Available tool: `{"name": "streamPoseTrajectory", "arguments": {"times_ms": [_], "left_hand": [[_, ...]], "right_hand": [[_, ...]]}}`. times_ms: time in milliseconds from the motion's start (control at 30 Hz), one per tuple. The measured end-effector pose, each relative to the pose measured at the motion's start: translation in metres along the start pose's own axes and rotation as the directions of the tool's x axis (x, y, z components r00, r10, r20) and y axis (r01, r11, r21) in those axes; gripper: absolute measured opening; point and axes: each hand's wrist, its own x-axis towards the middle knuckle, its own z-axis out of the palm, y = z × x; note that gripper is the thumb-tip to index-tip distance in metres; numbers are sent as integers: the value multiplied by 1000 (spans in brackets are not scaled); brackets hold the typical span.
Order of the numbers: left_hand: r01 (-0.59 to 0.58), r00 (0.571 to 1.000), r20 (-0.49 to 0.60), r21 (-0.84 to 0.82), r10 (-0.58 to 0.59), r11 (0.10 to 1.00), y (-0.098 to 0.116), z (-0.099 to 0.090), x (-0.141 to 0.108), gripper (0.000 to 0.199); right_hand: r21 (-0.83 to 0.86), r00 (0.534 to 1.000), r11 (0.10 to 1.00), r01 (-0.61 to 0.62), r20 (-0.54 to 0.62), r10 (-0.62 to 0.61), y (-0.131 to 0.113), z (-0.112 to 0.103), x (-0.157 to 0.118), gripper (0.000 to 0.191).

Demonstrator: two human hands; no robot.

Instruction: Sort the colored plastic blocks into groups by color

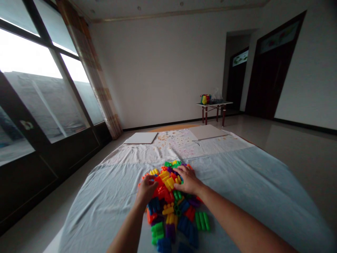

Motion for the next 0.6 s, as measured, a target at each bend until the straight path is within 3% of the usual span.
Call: {"name": "streamPoseTrajectory", "arguments": {"times_ms": [100,200,400,533,600], "left_hand": [[-38,996,77,-82,44,996,3,-7,-4,48],[-81,987,127,-132,98,988,6,-16,-7,54],[-92,994,59,-81,97,992,1,-46,-9,57],[-42,998,-48,26,43,999,-17,-62,-13,61],[1,995,-103,88,8,996,-28,-64,-17,67]], "right_hand": [[10,980,980,199,-9,-199,-15,3,8,71],[50,957,960,274,83,-278,-26,4,17,70],[-68,975,977,200,113,-192,-22,-5,22,49],[-5,986,989,149,78,-149,0,-10,12,60],[11,998,999,49,49,-50,16,-13,4,64]]}}
